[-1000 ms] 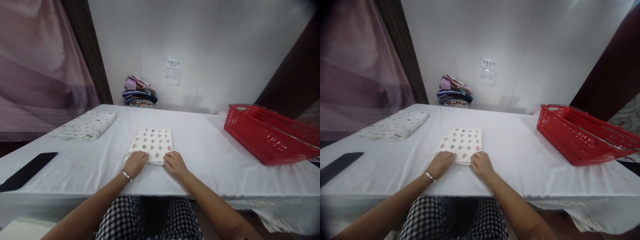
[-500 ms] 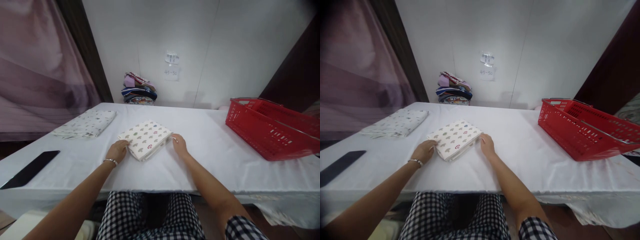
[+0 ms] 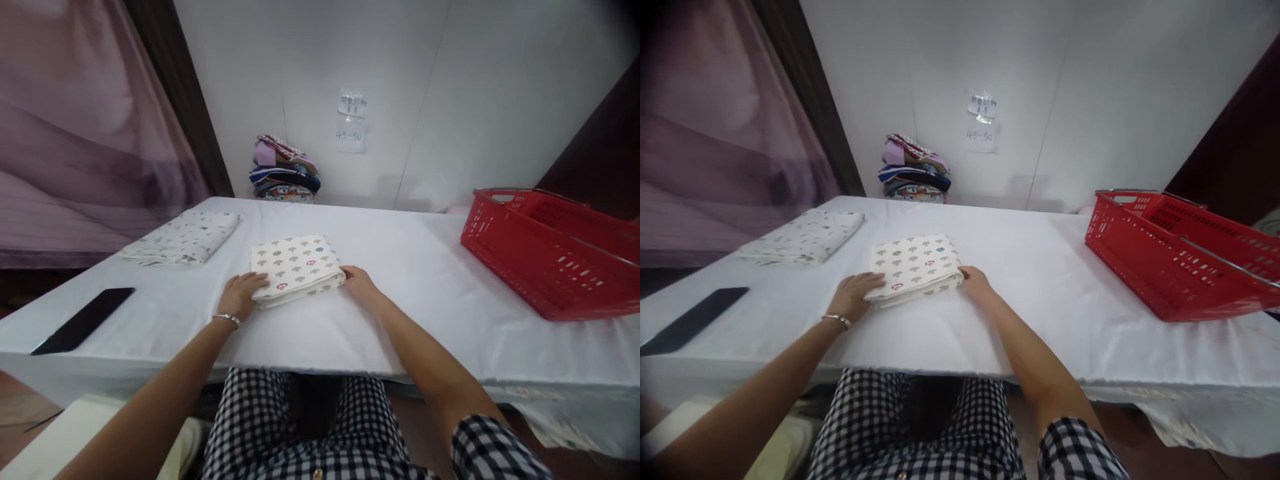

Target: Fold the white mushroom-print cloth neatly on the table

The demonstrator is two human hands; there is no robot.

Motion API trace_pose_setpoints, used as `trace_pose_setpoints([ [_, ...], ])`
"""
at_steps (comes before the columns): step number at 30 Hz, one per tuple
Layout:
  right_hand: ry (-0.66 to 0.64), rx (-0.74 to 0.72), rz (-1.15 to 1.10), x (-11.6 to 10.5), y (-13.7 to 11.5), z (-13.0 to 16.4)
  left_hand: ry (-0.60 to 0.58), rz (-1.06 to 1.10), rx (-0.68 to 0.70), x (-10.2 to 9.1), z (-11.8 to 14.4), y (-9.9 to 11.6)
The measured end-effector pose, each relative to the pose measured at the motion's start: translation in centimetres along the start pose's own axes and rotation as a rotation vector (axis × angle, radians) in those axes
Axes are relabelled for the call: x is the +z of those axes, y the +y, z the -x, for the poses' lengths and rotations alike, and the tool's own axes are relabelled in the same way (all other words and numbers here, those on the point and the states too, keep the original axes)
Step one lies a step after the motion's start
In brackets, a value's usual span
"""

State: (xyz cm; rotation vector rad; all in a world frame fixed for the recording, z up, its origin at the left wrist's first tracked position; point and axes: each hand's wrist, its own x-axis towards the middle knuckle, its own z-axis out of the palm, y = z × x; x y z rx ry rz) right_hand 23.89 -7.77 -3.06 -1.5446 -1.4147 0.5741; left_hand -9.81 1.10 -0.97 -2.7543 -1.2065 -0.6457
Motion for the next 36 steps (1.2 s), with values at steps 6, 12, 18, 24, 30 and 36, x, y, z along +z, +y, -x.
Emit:
trace_pose_setpoints([
  [6,0.115,-0.064,-0.092,0.8,-0.2,2.9,-0.055,0.159,-0.057,-1.4,-0.2,-2.7],
  [12,0.143,-0.208,0.016,1.3,-0.5,2.6,0.118,0.190,0.069,-1.9,-0.1,4.6],
  [18,0.161,-0.247,0.157,1.4,-0.5,2.2,0.083,0.086,0.222,0.4,-2.6,10.4],
  [24,0.153,-0.232,0.139,1.4,-0.7,1.4,0.057,0.101,0.136,1.8,-4.3,9.8],
  [30,0.120,-0.237,0.068,1.3,-0.2,1.0,0.162,0.105,0.165,2.8,-3.7,11.2],
  [36,0.103,-0.299,0.059,1.1,0.1,1.0,0.129,0.039,0.272,3.3,-5.2,14.0],
])
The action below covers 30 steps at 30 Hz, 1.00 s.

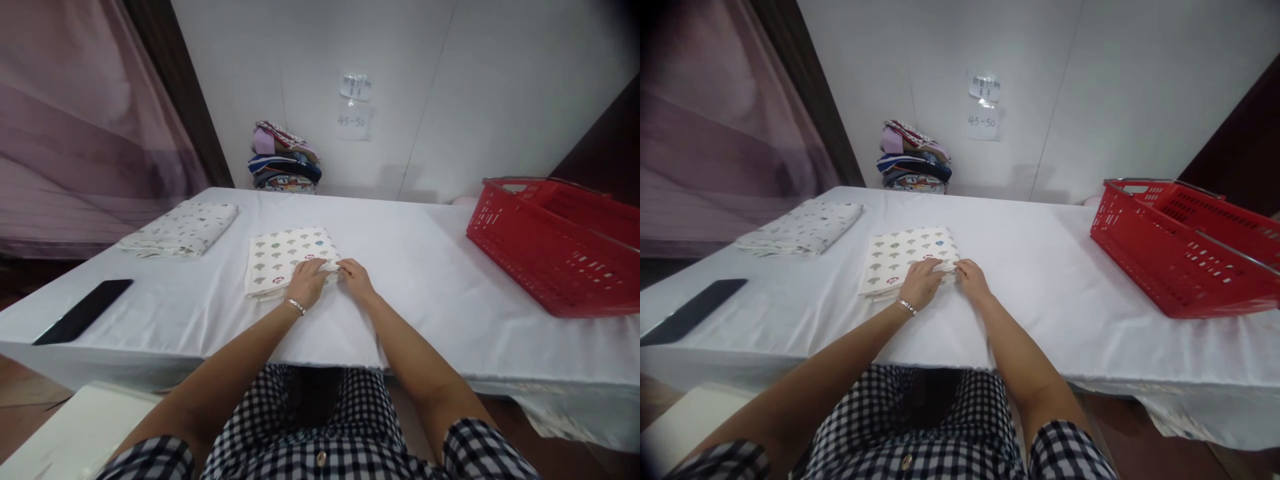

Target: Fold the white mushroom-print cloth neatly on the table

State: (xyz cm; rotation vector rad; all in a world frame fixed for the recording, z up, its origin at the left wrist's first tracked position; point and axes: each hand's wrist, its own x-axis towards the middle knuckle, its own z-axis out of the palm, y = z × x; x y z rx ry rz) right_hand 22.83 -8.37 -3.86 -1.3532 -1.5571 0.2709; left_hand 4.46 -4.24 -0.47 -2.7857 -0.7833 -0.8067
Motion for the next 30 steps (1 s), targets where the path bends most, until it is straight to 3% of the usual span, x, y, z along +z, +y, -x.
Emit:
trace_pose_setpoints([
  [12,0.005,-0.041,-0.039,-0.2,0.4,0.1,-0.028,-0.058,-0.043,2.1,-2.2,1.0],
  [19,0.025,-0.002,-0.071,-0.1,0.4,0.2,-0.046,-0.062,-0.022,2.3,-2.8,1.6],
  [30,0.061,0.026,-0.017,0.2,0.8,0.4,-0.031,-0.050,0.112,2.8,-3.6,0.9],
])
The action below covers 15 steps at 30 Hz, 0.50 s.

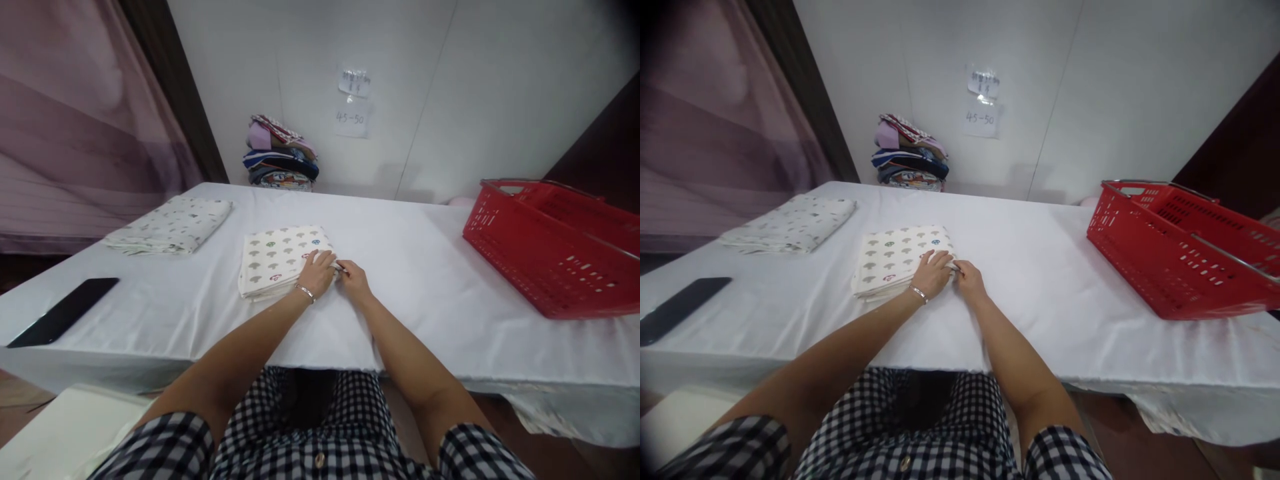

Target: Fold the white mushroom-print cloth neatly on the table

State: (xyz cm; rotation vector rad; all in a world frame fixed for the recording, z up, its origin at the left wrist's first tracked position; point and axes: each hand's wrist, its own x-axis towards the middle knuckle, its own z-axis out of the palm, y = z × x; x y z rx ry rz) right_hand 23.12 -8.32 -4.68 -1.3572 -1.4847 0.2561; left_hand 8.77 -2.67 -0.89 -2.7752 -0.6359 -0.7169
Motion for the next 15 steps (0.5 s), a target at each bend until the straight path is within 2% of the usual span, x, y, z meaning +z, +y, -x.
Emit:
trace_pose_setpoints([
  [7,-0.006,-0.019,0.018,0.1,-0.7,0.1,0.036,0.023,0.058,-1.2,1.0,-0.1],
  [15,-0.062,-0.013,0.112,-0.1,-2.3,1.0,0.064,0.026,0.006,-0.7,1.3,-0.2],
])
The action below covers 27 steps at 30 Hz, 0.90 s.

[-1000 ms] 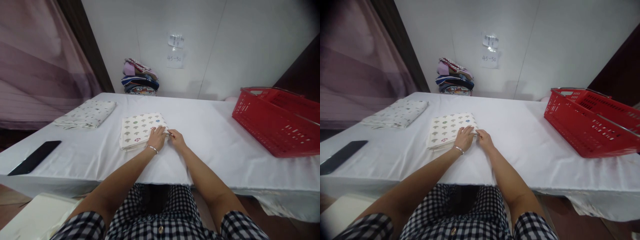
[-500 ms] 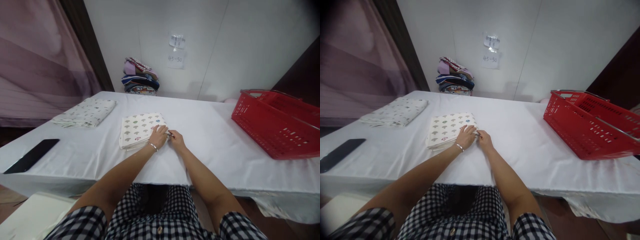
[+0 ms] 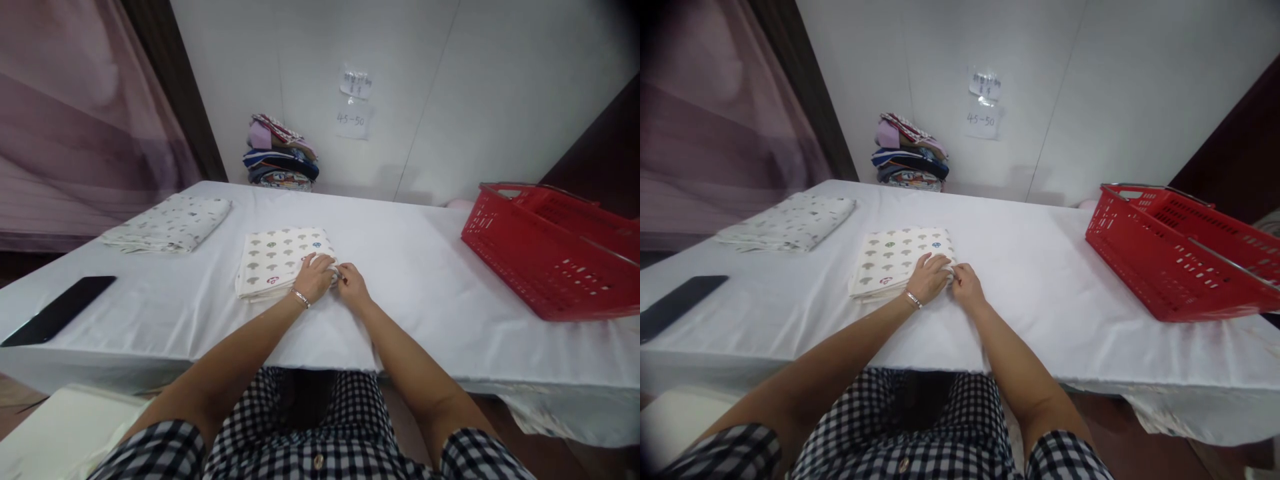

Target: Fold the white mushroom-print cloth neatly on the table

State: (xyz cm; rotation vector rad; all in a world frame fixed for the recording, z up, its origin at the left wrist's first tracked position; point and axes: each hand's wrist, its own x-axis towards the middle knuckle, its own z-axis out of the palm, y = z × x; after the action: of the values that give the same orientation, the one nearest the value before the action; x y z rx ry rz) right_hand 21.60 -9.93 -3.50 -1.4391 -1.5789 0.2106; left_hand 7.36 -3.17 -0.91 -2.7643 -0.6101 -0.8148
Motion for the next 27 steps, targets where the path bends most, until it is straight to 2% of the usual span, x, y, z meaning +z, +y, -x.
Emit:
trace_pose_setpoints([
  [5,-0.083,0.035,0.077,-0.1,-1.1,0.4,-0.082,-0.019,-0.025,-0.1,-0.1,-0.1],
  [15,-0.064,0.090,0.353,0.0,-2.3,0.2,-0.250,-0.014,-0.039,-1.2,-1.1,0.0],
  [19,-0.060,0.111,0.368,0.2,-2.0,0.3,-0.291,0.070,-0.113,-1.7,-0.8,0.0],
  [23,-0.043,0.079,0.386,0.6,-1.6,0.2,-0.325,0.185,-0.221,-2.9,-0.3,-1.2],
  [27,-0.022,0.038,0.415,1.0,-1.4,0.1,-0.397,0.149,-0.203,-4.0,0.2,-2.7],
])
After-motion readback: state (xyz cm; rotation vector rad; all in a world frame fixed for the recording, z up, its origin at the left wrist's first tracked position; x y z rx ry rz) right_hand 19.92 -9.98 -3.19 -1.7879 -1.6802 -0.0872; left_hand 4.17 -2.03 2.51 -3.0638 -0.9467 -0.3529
